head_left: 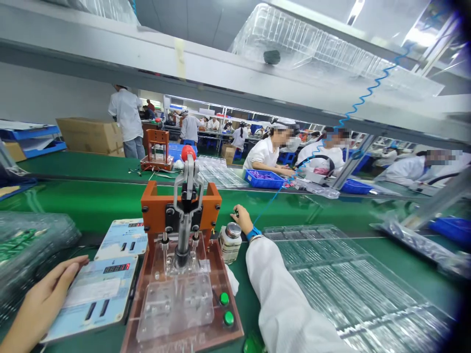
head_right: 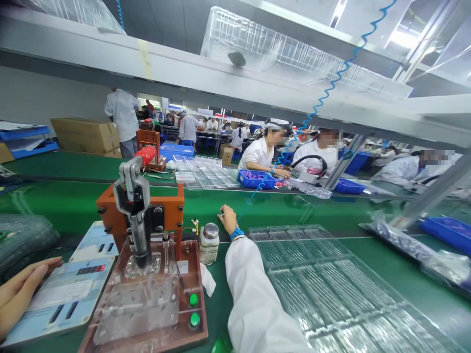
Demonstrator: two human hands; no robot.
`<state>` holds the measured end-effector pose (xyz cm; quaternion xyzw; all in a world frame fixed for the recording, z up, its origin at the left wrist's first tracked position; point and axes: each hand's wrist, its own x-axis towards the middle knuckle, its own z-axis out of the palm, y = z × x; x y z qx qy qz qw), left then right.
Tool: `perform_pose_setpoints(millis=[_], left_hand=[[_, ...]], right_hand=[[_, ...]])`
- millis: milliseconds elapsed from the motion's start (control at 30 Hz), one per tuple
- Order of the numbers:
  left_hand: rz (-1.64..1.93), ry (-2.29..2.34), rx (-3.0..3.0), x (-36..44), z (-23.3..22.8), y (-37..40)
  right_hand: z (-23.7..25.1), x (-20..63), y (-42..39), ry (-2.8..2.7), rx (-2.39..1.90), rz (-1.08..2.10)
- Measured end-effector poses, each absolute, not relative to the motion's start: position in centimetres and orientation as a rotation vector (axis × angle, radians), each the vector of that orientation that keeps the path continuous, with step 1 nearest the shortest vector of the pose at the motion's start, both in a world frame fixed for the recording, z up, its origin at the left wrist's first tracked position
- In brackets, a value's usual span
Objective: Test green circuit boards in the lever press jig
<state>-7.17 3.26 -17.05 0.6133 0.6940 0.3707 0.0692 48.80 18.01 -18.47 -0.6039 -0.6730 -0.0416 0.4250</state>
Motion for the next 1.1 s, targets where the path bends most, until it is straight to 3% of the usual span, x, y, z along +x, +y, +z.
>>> perform_pose_setpoints(millis=[300,600,733,867,933,1000,1100], left_hand=[[1.139,1.984,1.611,-5.0,-13.7,2.4],[1.055,1.962,1.780,-4.1,-12.4,1.9],[1.553,1.962,2.150,-3.0,-10.3,-0.2],[1.938,1.492,2.558,1.9,-8.2,-5.7],[1.736,0.974,2.624,5.9,-8.2,-9.6],[1.294,0.658,2.533,10.0,-9.1,-13.3],[0.882,0.602,2.478,14.5,-11.2,-16.5]], right_hand=[[-15.2,46.4,15.6,-1.427,-1.405,-0.167],[-1.4,47.4,6.6,-0.984,-1.072,-0.232],[1.8,43.4,-0.4,-0.958,-0.865,-0.163],[1.2,38.5,-7.3,-1.328,-1.056,-0.086],[-0.7,37.0,-10.5,-1.639,-1.245,0.000],[-3.6,36.2,-13.3,-1.869,-1.488,0.124],[-8.8,35.9,-16.2,-1.957,-1.891,0.211]])
